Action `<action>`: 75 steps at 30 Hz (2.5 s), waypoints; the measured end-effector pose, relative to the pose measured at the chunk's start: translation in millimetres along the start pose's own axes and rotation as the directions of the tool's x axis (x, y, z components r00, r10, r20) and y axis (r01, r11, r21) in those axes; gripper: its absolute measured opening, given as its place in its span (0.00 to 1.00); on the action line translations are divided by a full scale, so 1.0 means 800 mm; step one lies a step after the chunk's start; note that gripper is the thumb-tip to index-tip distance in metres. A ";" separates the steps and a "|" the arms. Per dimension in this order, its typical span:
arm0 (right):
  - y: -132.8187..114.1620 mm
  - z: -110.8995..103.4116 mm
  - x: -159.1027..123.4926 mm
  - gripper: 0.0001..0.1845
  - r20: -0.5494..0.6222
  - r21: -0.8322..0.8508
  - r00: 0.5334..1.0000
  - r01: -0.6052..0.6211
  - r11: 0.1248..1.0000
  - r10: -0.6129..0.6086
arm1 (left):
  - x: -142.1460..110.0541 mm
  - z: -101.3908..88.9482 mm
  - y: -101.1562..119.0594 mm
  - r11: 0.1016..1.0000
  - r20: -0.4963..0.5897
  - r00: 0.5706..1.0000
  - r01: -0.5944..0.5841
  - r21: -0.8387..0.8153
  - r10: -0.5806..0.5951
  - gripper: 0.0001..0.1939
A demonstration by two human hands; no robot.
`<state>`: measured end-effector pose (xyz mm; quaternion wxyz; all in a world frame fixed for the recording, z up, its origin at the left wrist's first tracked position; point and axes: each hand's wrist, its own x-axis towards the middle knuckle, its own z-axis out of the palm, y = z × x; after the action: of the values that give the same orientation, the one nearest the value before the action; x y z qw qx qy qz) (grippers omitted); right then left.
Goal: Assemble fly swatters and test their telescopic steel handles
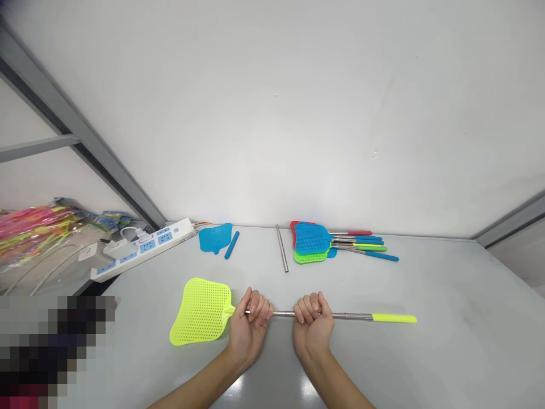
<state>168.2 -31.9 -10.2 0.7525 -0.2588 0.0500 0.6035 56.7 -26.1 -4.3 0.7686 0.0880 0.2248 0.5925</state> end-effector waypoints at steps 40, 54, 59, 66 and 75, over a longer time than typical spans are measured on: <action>-0.001 0.017 0.014 0.14 0.228 -0.120 0.946 -0.206 0.971 0.229 | 0.016 0.012 0.031 0.997 0.066 0.997 -0.031 0.070 0.026 0.15; -0.015 0.030 -0.005 0.13 0.314 -0.601 0.853 -0.161 0.783 0.417 | 0.020 0.017 0.062 0.984 0.080 0.985 -0.159 0.080 0.152 0.08; -0.013 0.023 -0.003 0.19 0.307 -0.639 0.848 -0.151 0.754 0.431 | 0.020 0.017 0.064 0.981 0.129 0.982 -0.155 0.116 0.140 0.11; -0.021 0.028 0.003 0.16 0.283 -0.558 0.856 -0.220 0.800 0.433 | 0.021 0.018 0.058 0.971 0.097 0.984 -0.165 0.175 0.150 0.10; -0.028 0.027 0.005 0.15 0.282 -0.507 0.894 -0.170 0.845 0.348 | 0.023 0.012 0.055 0.926 0.051 0.978 -0.210 0.312 0.205 0.14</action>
<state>185.0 -21.8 14.4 0.5730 -0.3075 -0.2025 0.7322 26.1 5.2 17.6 0.6795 0.2383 0.2995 0.6259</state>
